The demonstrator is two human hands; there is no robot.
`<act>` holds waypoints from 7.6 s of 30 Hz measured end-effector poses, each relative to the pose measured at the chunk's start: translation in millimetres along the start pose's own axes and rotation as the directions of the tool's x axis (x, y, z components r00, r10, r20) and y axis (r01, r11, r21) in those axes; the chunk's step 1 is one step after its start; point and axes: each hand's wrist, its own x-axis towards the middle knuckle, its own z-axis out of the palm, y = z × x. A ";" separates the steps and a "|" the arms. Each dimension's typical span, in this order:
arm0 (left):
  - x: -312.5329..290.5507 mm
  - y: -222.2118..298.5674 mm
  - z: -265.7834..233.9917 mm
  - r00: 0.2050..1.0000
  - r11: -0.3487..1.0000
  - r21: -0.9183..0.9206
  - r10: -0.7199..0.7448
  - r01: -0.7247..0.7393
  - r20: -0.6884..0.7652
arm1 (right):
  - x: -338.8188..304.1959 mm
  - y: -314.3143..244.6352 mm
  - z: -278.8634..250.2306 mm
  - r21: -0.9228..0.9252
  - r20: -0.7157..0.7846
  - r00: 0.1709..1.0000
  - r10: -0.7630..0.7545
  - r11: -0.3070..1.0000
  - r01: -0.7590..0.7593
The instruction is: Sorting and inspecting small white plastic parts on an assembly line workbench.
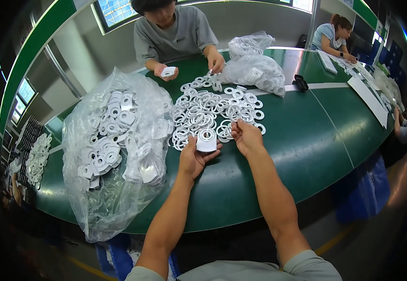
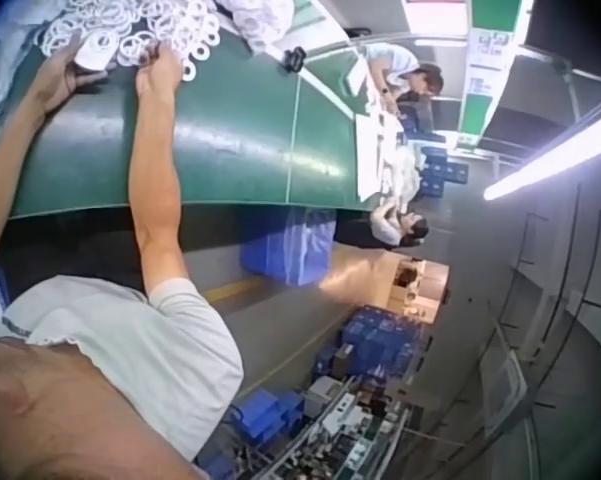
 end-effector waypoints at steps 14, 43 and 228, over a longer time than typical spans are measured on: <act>0.7 1.1 -1.7 1.000 0.999 0.030 0.012 -0.013 0.020 | -20.0 7.8 14.2 -0.465 0.205 0.978 0.046 0.884 0.056; -0.7 1.8 0.9 0.999 0.998 0.067 -0.019 0.016 0.042 | -24.5 8.4 17.4 -0.742 0.275 0.961 -0.011 0.634 0.220; 1.1 -6.0 2.0 0.997 0.989 0.143 -0.026 0.037 -0.075 | -32.4 11.0 18.9 -0.805 0.288 0.954 -0.085 0.518 0.290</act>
